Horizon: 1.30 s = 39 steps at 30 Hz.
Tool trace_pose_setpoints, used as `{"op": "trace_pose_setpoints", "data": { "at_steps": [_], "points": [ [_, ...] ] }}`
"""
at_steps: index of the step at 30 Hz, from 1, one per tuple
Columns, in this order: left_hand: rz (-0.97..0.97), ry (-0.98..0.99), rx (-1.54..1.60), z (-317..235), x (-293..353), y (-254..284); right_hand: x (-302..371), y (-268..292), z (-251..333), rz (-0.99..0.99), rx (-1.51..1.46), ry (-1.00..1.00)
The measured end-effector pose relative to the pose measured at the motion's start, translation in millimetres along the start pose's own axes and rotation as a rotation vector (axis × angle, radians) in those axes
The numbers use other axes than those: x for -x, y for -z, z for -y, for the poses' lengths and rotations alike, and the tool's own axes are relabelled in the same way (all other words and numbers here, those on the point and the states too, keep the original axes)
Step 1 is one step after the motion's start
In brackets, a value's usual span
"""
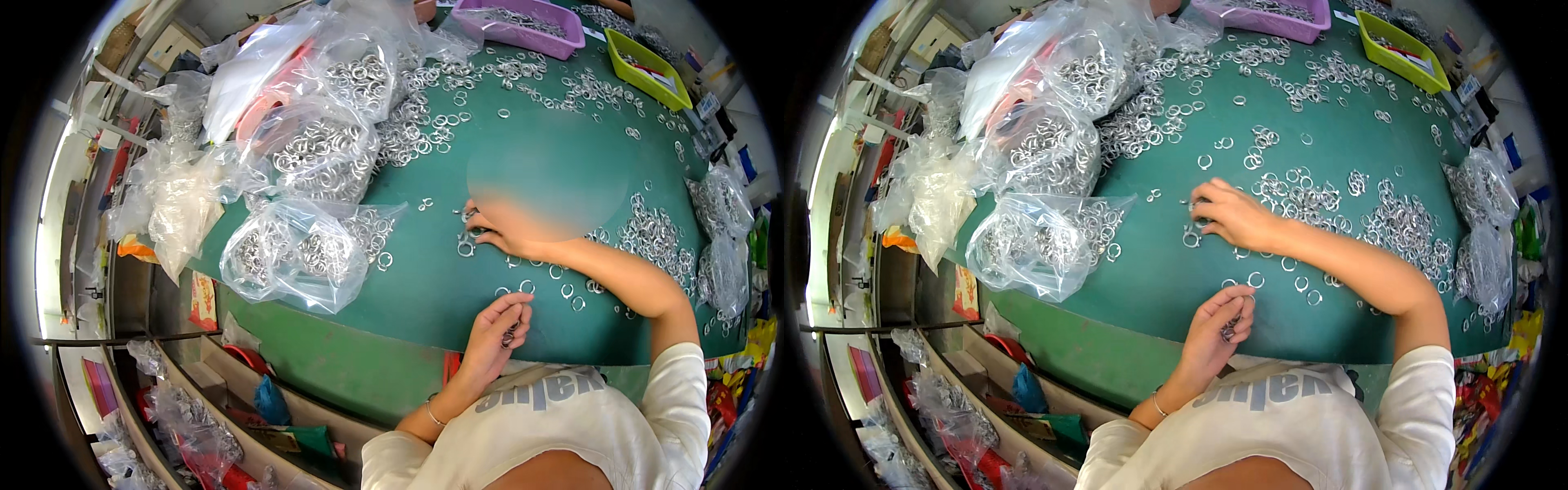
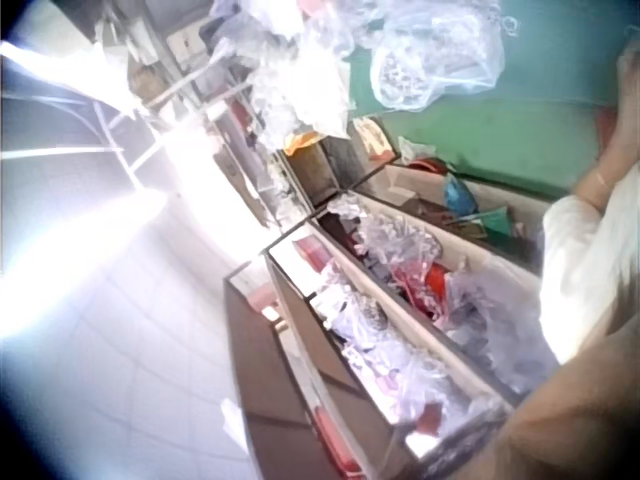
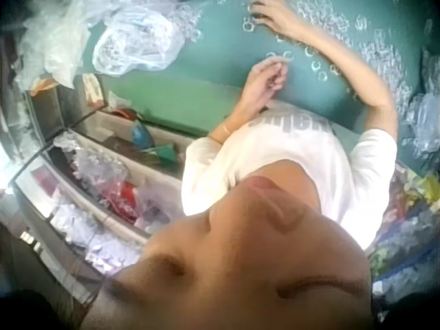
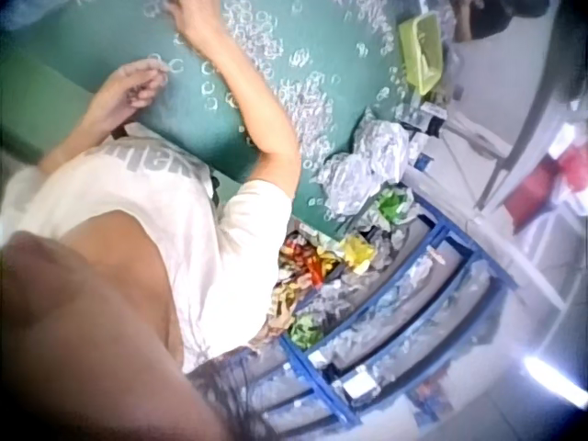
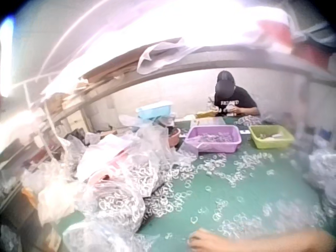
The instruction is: The person picks up metal rings from a green table by hand, gathers them in their palm, and places them into piles.
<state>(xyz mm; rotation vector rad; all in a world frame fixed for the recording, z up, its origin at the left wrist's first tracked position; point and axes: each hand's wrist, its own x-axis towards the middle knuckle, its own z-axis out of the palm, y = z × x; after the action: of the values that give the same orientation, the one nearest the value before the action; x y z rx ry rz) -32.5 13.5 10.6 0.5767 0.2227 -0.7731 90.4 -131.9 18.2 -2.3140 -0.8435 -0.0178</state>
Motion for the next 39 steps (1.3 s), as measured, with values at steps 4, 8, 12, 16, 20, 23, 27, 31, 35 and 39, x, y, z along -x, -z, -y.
{"op": "trace_pose_setpoints", "data": {
  "at_steps": [4, 8, 12, 16, 20, 23, 27, 31, 35, 39],
  "points": [
    [-0.037, -0.009, 0.012, 0.4, 2.3, 2.9, 31.7, 29.3, 8.7, -0.173, -0.329, -0.277],
    [-0.026, -0.015, 0.007, 4.7, 0.9, 0.4, 70.2, 69.6, -9.0, -0.333, -1.124, -0.664],
    [-0.030, -0.018, -0.010, 7.7, 1.7, -0.1, 103.8, 96.4, 2.5, -0.344, -1.261, -0.714],
    [-0.046, -0.003, 0.003, 11.8, 0.6, -4.3, 153.7, 108.6, 5.1, -0.276, -0.494, -0.619],
    [-0.051, 0.013, -0.039, 16.6, -0.4, -8.6, 179.3, 94.7, 8.4, -0.163, 0.050, -0.543],
    [-0.051, 0.045, -0.076, 20.5, -3.3, -18.4, 160.8, 73.8, 10.1, -0.114, 0.212, -0.442],
    [-0.042, 0.044, -0.115, 21.4, -2.3, -30.4, 138.5, 29.0, -17.4, -0.279, 0.263, -0.306],
    [-0.055, 0.001, -0.112, 22.5, 4.4, -25.5, 120.1, 15.4, -18.0, -0.418, 0.022, -0.211],
    [-0.048, 0.012, -0.099, 26.4, 5.7, -26.1, 105.9, 33.2, -32.8, -0.562, -0.595, -0.521],
    [-0.041, 0.015, -0.102, 25.6, 7.8, -24.1, 119.1, 86.0, -33.2, -0.651, -1.447, -0.665]
  ]
}}
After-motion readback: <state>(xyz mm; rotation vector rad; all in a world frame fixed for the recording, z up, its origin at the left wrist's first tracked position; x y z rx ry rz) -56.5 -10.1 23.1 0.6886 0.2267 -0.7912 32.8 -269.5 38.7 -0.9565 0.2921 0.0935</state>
